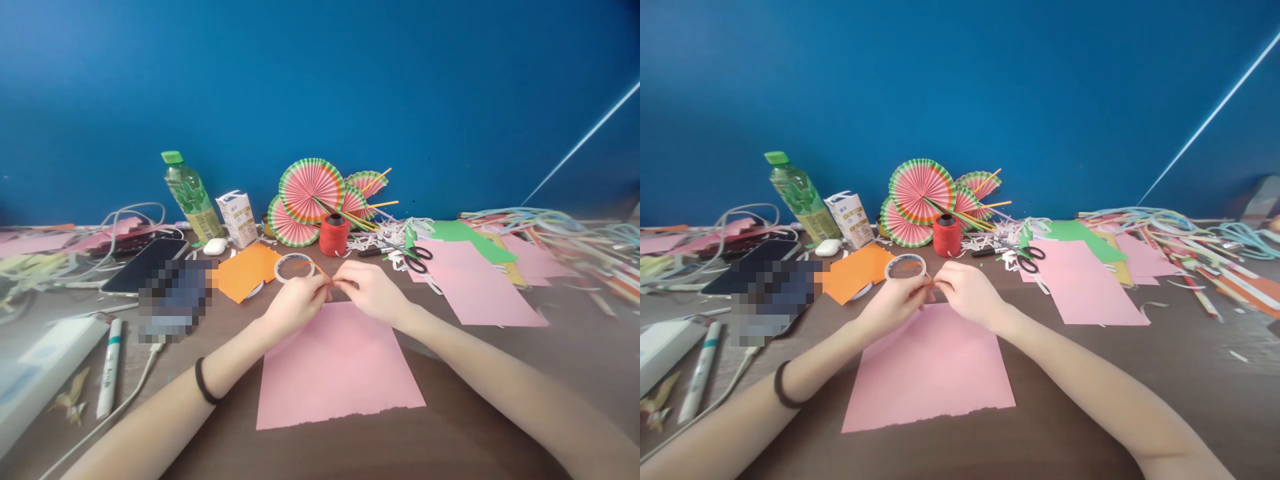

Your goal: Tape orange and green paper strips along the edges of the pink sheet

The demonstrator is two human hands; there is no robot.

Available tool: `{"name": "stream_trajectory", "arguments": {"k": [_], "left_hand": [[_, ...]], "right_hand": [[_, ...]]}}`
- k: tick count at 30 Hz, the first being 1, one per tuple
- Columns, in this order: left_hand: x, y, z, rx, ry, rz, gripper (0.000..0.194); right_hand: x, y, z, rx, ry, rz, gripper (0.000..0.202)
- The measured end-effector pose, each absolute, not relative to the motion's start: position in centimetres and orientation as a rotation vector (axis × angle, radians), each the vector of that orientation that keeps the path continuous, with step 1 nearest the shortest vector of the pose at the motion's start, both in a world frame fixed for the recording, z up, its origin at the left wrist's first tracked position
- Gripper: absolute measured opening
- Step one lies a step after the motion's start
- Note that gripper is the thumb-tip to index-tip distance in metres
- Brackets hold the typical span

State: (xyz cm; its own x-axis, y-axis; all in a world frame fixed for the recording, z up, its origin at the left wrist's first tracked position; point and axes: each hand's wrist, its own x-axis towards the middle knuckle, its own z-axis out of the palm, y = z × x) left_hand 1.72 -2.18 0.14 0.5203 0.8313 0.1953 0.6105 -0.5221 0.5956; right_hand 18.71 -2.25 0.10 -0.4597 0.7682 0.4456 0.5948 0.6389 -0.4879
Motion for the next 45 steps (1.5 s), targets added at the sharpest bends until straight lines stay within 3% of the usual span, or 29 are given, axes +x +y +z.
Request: {"name": "stream_trajectory", "arguments": {"k": [21,31,45], "left_hand": [[1.8,-2.3,0.0,2.173,1.154,0.732,0.019],[1.6,-1.7,0.0,1.845,1.125,0.745,0.02],[1.3,-0.5,-0.9,1.547,1.0,0.901,0.023]], "right_hand": [[18.9,-1.9,0.4,-1.105,-2.158,0.298,0.017],[22.1,0.7,1.9,-1.441,-1.956,0.178,0.006],[30.0,5.7,-1.0,-1.964,-1.716,0.003,0.03]]}}
